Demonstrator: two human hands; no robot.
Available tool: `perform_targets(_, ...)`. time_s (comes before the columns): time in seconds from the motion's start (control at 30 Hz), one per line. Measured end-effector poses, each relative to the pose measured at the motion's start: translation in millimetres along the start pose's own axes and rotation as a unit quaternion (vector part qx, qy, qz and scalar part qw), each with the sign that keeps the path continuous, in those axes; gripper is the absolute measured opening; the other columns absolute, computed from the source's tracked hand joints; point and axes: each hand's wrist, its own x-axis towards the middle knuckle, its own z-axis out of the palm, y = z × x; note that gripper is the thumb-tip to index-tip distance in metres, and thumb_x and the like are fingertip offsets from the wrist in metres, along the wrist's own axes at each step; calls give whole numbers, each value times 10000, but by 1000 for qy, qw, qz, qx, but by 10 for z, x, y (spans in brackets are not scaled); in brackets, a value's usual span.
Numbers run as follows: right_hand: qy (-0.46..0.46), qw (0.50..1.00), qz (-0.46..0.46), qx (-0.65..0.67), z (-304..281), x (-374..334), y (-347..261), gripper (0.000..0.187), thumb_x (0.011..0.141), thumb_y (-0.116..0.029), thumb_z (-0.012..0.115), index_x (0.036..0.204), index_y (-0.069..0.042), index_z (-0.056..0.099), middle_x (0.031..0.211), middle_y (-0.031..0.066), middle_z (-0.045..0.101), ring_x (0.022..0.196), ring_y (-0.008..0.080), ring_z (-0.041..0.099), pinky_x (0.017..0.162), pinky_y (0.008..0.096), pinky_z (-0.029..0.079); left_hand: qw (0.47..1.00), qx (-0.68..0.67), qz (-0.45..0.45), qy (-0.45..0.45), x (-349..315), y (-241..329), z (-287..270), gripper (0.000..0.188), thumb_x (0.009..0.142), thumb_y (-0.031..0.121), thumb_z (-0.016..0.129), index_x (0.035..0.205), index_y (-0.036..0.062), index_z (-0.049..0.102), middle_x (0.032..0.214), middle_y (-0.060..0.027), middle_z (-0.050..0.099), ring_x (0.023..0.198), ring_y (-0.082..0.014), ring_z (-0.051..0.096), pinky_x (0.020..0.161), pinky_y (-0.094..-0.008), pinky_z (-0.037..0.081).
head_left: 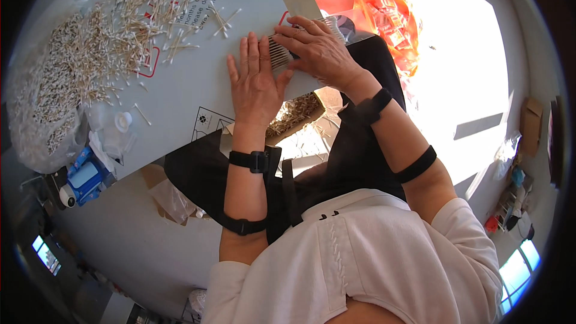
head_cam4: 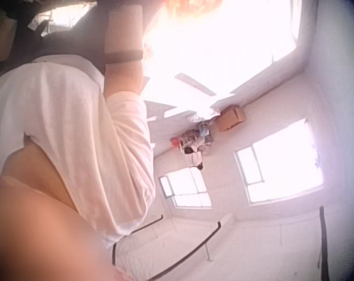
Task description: Organizing and inserting small applicator sticks or cotton swabs into a plastic/cardboard packaging holder.
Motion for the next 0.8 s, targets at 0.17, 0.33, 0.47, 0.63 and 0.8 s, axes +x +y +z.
perform_targets(0.17,19,1000,-19,1,85,-55,36,429,831,-246,683,1241,-125,641,1345,-1,580,1343,235,425,1103,414,354,1000,2,0,-11,9,12,-2,718,969,445,503,1526,55,273,1597,-152,236,1490,-301,192,1192,-537,124)
perform_targets(0.33,22,999,3,-37,39,-109,56,541,890,-334,621,1386,-150,508,1462,32,464,1404,239,351,1160,467,251,1000,6,-1,-18,6,4,-3,721,966,418,522,1528,48,265,1599,-152,233,1492,-302,188,1197,-528,121)
perform_targets(0.47,22,987,131,-93,-109,-304,277,642,963,-471,493,1507,-172,329,1569,51,307,1462,240,253,1191,527,116,1000,10,7,-11,14,11,6,778,931,444,574,1522,35,274,1587,-175,256,1488,-304,202,1193,-536,127)
perform_targets(0.63,-25,985,154,-74,-26,-410,318,654,970,-497,468,1516,-169,319,1581,49,292,1470,235,237,1194,525,97,1000,6,7,-18,93,130,48,775,939,455,557,1525,37,266,1588,-173,255,1491,-304,192,1194,-535,121)
perform_targets(0.8,-27,985,156,-72,-19,-399,306,657,965,-494,473,1517,-172,319,1580,31,299,1473,222,229,1197,518,83,999,3,20,-26,234,307,128,770,961,475,511,1541,55,228,1603,-163,216,1495,-309,174,1192,-527,132)
